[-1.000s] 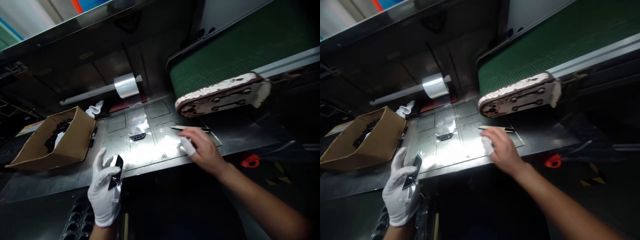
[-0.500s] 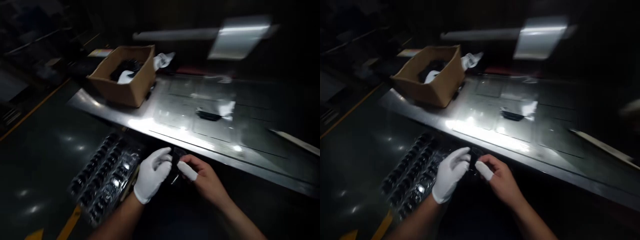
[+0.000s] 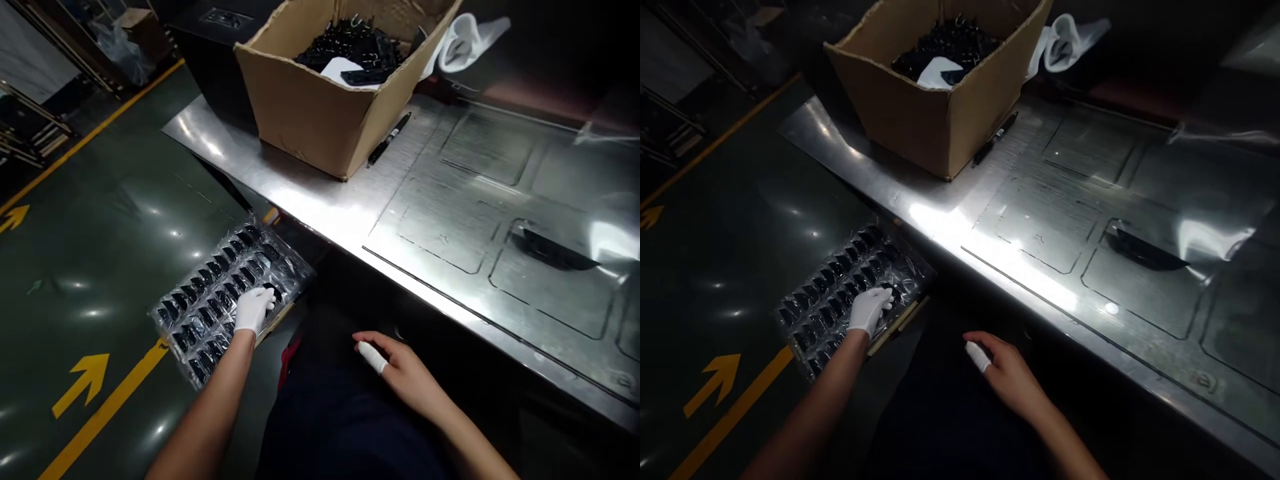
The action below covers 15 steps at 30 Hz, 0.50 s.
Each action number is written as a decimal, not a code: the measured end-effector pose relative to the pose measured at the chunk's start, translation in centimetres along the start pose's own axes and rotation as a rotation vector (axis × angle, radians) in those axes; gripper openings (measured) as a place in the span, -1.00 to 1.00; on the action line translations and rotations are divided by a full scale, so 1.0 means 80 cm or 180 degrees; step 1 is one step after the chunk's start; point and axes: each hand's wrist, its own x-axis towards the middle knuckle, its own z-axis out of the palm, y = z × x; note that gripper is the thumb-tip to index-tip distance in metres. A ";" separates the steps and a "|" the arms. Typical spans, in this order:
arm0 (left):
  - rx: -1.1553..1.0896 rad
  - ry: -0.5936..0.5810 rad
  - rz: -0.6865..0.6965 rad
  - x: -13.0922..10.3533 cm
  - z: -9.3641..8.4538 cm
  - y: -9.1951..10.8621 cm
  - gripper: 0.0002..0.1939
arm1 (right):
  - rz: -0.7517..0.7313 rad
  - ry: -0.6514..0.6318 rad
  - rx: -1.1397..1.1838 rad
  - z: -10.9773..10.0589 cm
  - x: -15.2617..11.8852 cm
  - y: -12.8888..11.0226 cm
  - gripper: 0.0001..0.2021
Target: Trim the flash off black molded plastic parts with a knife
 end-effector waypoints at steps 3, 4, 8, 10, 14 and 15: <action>0.0261 0.0007 -0.0178 0.022 0.011 0.006 -0.69 | 0.0120 0.0143 0.0052 -0.010 -0.007 0.022 -0.57; 0.0377 0.0003 -0.0208 0.024 0.014 0.008 -0.68 | 0.0199 0.0200 0.0087 -0.013 -0.009 0.032 -0.55; 0.0956 0.0070 -0.0218 0.027 0.020 0.014 -0.68 | 0.0589 0.0428 0.0109 -0.027 -0.016 0.078 -0.48; 0.1242 0.0185 -0.0148 0.029 0.019 0.017 -0.69 | 0.0752 0.0605 0.0007 -0.040 -0.017 0.102 -0.48; 0.1594 0.0448 0.0242 0.009 0.010 0.037 -0.73 | 0.0932 0.1077 -0.0190 -0.067 -0.018 0.140 -0.58; 0.1627 0.0492 0.0407 -0.005 0.008 0.046 -0.73 | 0.0928 0.1208 -0.0210 -0.072 -0.021 0.147 -0.61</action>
